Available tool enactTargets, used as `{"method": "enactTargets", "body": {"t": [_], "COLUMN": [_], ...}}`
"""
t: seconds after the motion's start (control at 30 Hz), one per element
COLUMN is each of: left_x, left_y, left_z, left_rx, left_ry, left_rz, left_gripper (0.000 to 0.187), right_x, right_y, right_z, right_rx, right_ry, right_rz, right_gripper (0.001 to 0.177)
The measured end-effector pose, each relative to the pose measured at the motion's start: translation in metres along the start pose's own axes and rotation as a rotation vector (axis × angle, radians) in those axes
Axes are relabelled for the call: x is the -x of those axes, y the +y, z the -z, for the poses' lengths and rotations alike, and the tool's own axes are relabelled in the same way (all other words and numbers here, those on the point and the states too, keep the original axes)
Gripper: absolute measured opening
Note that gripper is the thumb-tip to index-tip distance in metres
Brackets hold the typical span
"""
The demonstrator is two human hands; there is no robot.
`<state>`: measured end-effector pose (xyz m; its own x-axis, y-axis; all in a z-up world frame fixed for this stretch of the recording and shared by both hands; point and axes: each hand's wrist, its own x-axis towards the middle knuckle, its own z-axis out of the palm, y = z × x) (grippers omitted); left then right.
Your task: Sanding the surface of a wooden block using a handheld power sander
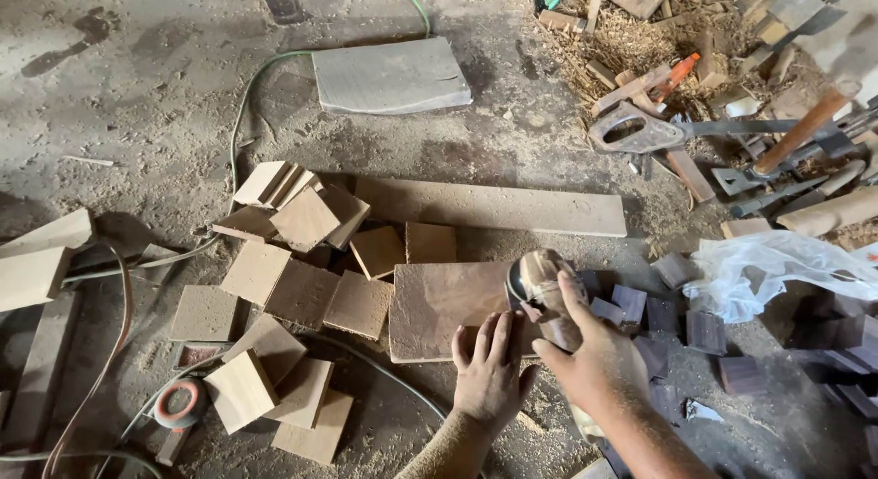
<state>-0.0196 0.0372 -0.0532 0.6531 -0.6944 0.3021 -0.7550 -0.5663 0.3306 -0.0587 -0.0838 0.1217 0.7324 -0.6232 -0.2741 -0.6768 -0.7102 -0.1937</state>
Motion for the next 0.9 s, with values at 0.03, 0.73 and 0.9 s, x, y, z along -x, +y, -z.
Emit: {"method": "enactTargets", "body": {"t": [0.03,0.73,0.9], "left_x": [0.0,0.004,0.003], "left_y": [-0.001,-0.004,-0.004], "left_z": [-0.001,-0.01,-0.01], "left_rx": [0.0,-0.064,-0.042], "left_ry": [0.002,0.033,0.001], "left_rz": [0.001,-0.042,-0.036], "left_gripper": [0.083,0.079,0.087], "right_x": [0.0,0.003,0.002], "right_y": [0.001,0.009,0.025], "right_z": [0.003,0.001,-0.013], "right_rx": [0.001,-0.069,0.034], "right_ry": [0.001,-0.003,0.148], "right_rz": [0.001,-0.028,0.009], "right_gripper": [0.099,0.102,0.102]}}
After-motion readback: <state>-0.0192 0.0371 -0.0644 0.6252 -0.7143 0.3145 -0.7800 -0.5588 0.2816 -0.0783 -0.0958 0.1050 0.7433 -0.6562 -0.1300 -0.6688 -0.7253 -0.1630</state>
